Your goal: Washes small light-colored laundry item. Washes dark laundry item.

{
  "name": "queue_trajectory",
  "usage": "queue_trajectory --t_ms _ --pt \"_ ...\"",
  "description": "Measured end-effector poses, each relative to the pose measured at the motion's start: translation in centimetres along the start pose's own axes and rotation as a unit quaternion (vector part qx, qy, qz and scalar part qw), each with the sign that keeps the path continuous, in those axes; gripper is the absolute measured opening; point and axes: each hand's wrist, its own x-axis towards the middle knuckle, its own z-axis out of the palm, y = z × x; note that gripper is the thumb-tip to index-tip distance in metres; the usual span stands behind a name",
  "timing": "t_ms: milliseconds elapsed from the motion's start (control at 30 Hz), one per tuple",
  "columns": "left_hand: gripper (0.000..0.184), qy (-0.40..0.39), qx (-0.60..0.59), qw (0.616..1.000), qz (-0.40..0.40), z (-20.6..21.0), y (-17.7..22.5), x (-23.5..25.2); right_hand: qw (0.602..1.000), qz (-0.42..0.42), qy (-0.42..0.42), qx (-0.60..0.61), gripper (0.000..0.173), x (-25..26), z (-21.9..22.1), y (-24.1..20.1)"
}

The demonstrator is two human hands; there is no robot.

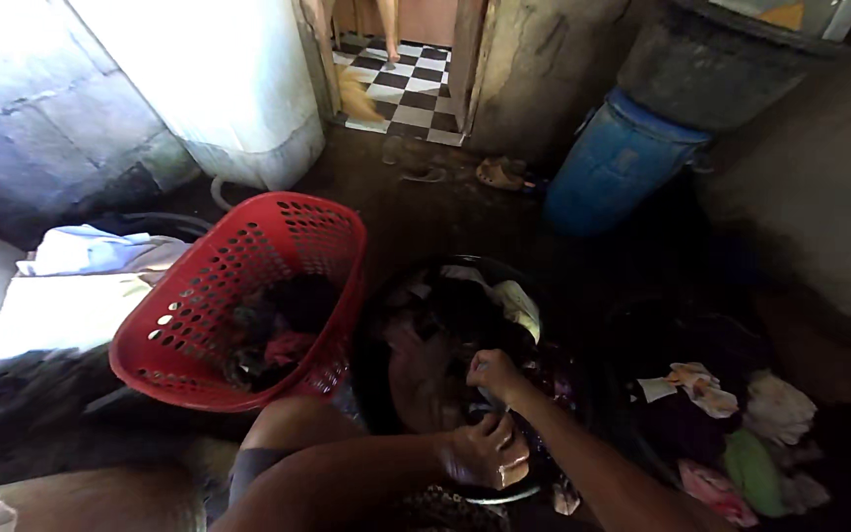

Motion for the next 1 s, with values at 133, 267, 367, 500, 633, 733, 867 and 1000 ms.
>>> queue_trajectory --t_ms 133,267,367,500,633,733,867,1000 --pt "0.024 -0.195 -0.144 0.970 0.009 -1.9 -0.1 0.5 0.999 0.035 0.024 -0.029 0.030 0.5 1.7 0.5" --pt "0.025 -0.216 -0.169 0.962 0.006 -1.4 -0.8 0.3 0.992 0.055 0.109 0.038 0.027 0.8 2.7 1.2" --pt "0.013 -0.062 -0.098 0.993 -0.018 0.0 -3.0 0.2 0.971 0.038 0.179 0.150 0.027 0.5 0.3 1.6" --pt "0.029 0.139 -0.240 0.884 -0.377 -2.2 -7.4 2.6 0.901 -0.031 0.263 0.343 0.028 -0.3 -3.9 1.5" --pt "0.055 0.068 -0.397 0.659 -0.636 -5.0 -13.0 2.7 0.825 -0.056 0.300 0.476 0.037 -1.9 -6.4 -1.2" --pt "0.075 0.093 -0.324 0.781 -0.526 -4.1 -12.4 1.6 0.802 -0.054 0.297 0.516 0.040 -2.3 -7.0 -1.8" --pt "0.085 0.046 -0.188 0.940 -0.282 -3.8 -9.0 2.2 0.797 -0.065 0.213 0.561 0.044 -3.3 -5.7 -3.1" --pt "0.072 0.147 -0.215 0.888 -0.378 -3.7 -9.0 2.3 0.830 -0.080 0.141 0.534 0.054 -4.5 -4.4 -4.5"
